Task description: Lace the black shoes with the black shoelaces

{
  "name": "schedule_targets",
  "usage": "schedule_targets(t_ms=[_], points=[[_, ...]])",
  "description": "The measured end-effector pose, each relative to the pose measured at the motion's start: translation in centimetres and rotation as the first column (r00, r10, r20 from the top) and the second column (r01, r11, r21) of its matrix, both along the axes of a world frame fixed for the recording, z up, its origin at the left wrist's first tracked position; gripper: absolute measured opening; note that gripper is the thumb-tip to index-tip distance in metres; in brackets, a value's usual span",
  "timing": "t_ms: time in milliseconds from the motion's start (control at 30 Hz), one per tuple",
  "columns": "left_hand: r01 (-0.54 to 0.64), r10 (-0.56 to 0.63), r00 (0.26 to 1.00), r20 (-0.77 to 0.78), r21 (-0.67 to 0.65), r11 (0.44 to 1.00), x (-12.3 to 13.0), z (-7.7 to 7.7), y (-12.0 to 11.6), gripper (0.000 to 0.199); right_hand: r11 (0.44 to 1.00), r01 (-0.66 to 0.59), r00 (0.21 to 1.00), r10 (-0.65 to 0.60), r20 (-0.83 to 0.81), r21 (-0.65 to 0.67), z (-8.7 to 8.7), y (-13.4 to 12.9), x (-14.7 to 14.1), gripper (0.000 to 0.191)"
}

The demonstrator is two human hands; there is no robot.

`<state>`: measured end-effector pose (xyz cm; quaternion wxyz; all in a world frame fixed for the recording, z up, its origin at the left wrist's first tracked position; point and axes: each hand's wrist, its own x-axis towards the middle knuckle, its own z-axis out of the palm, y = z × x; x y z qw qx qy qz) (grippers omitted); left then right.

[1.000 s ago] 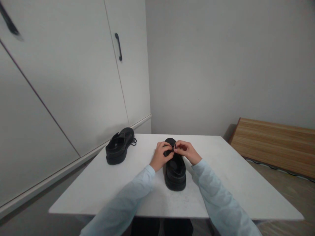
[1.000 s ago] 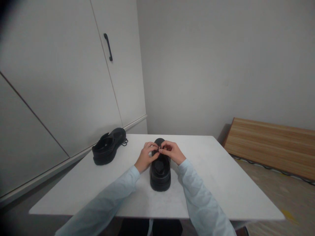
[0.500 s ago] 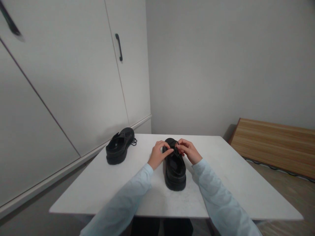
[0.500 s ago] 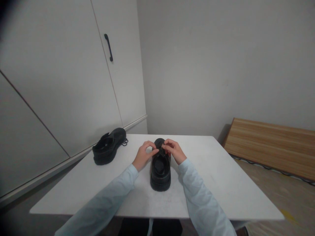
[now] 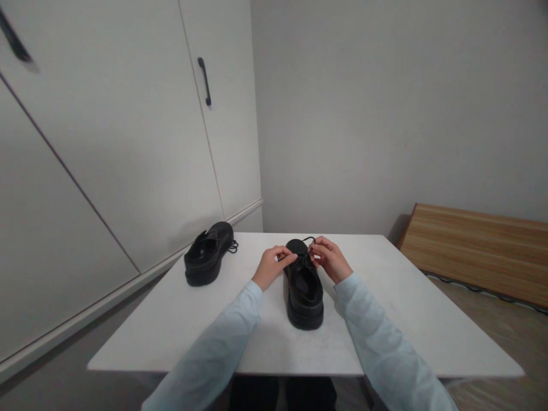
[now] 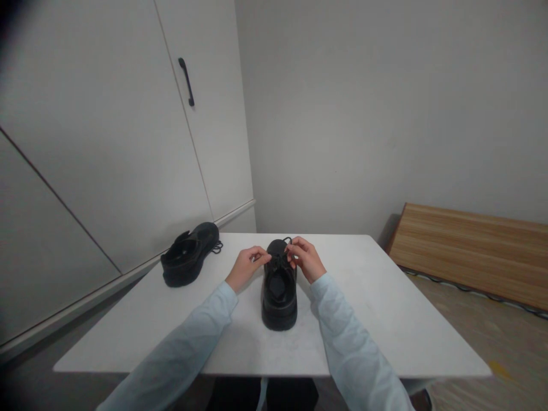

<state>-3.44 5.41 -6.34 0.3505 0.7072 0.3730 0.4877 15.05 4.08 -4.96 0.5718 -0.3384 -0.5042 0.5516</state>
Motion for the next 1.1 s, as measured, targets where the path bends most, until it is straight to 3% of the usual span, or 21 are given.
schedule_targets(t_ms=[100, 233, 467, 600, 733, 1100], points=[[0.023, -0.021, 0.998, 0.054, -0.036, 0.999, -0.6, 0.3, 0.3, 0.031, 0.999, 0.019, 0.995, -0.021, -0.099, -0.026, 0.1, 0.1, 0.2, 0.022], [0.117, -0.079, 0.955, 0.286, -0.121, 0.986, -0.8, 0.4, 0.4, 0.036, 0.999, 0.045, 0.989, -0.047, -0.142, -0.019, -0.1, 0.4, 0.7, 0.022], [0.494, -0.197, 0.683, 0.703, -0.246, 0.834, -0.2, 0.2, -0.1, 0.034, 0.998, -0.054, 0.976, 0.045, -0.215, -0.032, -0.2, 0.5, 0.9, 0.034], [0.561, -0.176, 0.59, 0.788, -0.243, 0.791, -0.2, 0.4, -0.3, 0.029, 0.997, -0.083, 0.968, 0.079, -0.237, -0.007, 0.1, 0.3, 0.7, 0.035], [0.552, -0.172, 0.572, 0.802, -0.222, 0.804, -0.3, 0.7, -0.5, 0.031, 0.996, -0.088, 0.975, 0.089, -0.203, 0.014, 0.3, 0.1, 0.9, 0.035], [0.487, -0.139, 0.638, 0.757, -0.257, 0.834, -1.1, 1.1, 0.2, 0.038, 0.983, -0.177, 0.978, 0.171, -0.117, -0.045, 0.0, 0.4, 2.5, 0.033]])
